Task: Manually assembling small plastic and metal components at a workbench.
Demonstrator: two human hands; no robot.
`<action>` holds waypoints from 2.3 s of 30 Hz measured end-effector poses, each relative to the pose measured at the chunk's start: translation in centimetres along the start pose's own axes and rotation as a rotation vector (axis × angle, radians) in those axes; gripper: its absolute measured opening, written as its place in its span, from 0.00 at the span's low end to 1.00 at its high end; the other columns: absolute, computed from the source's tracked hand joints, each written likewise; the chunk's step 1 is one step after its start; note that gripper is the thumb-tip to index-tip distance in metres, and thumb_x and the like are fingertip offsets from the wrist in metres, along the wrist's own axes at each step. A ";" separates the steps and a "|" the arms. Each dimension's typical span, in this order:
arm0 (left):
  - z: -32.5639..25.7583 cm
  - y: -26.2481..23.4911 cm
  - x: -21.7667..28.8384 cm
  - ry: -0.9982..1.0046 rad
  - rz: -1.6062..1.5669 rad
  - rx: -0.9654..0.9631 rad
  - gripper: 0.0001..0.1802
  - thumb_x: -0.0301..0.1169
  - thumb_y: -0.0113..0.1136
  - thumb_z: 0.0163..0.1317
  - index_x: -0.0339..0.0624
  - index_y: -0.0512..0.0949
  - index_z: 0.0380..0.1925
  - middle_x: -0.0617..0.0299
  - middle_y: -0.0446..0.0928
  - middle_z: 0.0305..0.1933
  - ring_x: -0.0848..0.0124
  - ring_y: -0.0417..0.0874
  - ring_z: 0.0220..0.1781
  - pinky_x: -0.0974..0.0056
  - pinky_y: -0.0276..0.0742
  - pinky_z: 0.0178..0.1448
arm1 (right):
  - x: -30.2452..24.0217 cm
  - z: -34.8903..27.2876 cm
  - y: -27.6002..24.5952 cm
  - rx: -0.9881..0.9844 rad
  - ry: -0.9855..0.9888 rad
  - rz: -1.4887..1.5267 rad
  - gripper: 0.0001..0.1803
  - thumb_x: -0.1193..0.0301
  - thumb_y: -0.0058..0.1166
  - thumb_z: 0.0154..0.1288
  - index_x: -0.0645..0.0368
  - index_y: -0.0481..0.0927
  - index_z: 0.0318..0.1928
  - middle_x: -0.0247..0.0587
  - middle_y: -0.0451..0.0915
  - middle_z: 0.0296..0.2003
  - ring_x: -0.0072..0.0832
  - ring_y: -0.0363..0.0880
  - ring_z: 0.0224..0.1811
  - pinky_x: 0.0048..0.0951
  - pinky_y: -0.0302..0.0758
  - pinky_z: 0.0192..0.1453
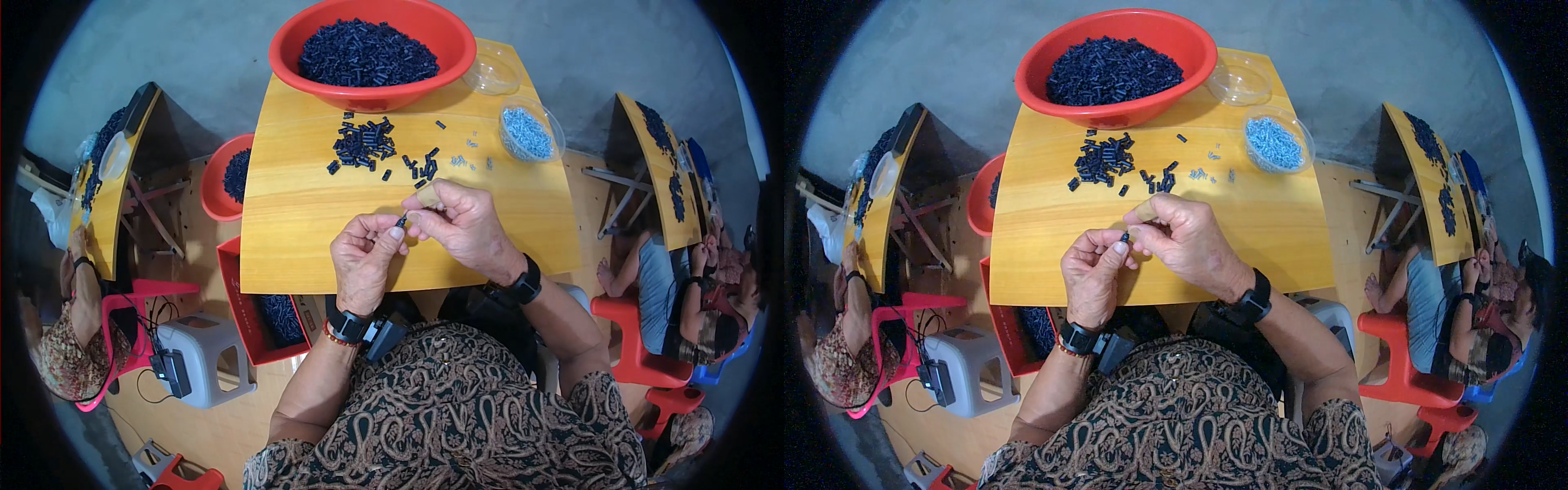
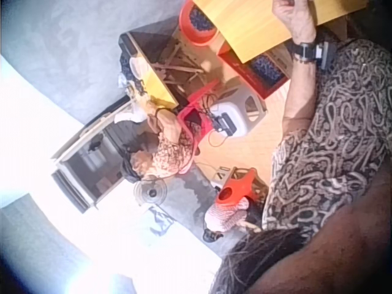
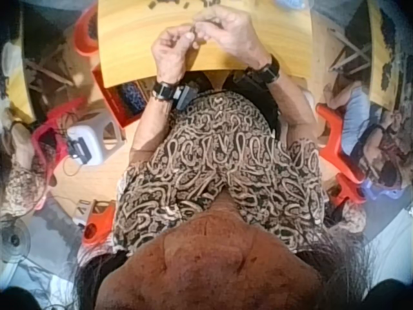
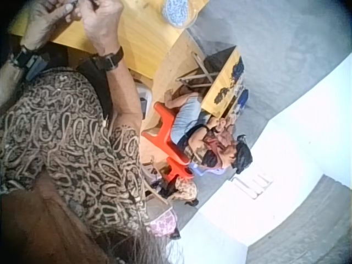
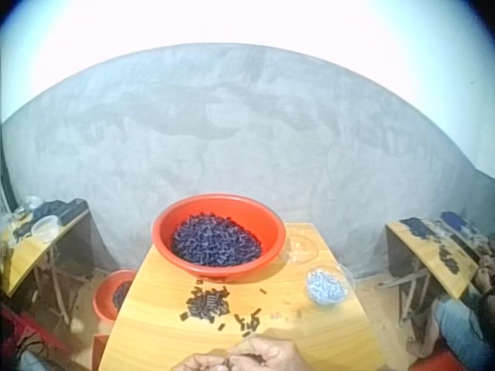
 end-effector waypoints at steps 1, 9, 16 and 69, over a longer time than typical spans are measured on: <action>0.0 0.0 0.0 0.000 0.000 -0.001 0.06 0.21 0.60 0.64 0.31 0.77 0.39 0.56 0.82 0.36 0.73 0.81 0.32 0.70 0.79 0.40 | 0.0 0.0 0.0 0.002 -0.005 -0.007 0.05 0.81 0.54 0.65 0.69 0.79 0.40 0.35 0.81 0.29 0.16 0.79 0.30 0.19 0.77 0.36; -0.2 -0.1 -0.1 0.014 0.050 0.046 0.05 0.21 0.62 0.62 0.33 0.77 0.37 0.57 0.81 0.34 0.74 0.80 0.31 0.70 0.79 0.38 | -0.8 -0.1 0.2 0.018 -0.143 -0.189 0.04 0.83 0.55 0.62 0.68 0.81 0.37 0.38 0.80 0.28 0.21 0.81 0.28 0.23 0.77 0.33; -0.9 -0.2 -1.2 0.045 0.001 0.090 0.04 0.20 0.60 0.63 0.33 0.76 0.37 0.56 0.81 0.33 0.73 0.80 0.31 0.68 0.79 0.38 | -0.4 -0.2 0.8 -0.006 -0.109 -0.141 0.03 0.83 0.54 0.63 0.69 0.80 0.37 0.38 0.79 0.28 0.21 0.80 0.28 0.23 0.78 0.32; -1.5 0.2 -1.5 -0.039 0.073 0.079 0.03 0.23 0.60 0.65 0.34 0.79 0.33 0.66 0.79 0.30 0.82 0.74 0.31 0.75 0.72 0.38 | -0.3 -2.2 2.6 -0.245 -0.331 -0.750 0.11 0.68 0.55 0.63 0.63 0.74 0.40 0.47 0.75 0.32 0.45 0.79 0.35 0.41 0.78 0.39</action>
Point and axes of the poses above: each hand's wrist, its own z-axis towards the middle knuckle, its own y-axis out of the palm, x = y × z, the point moved 8 cm from there along z, towards the middle knuckle
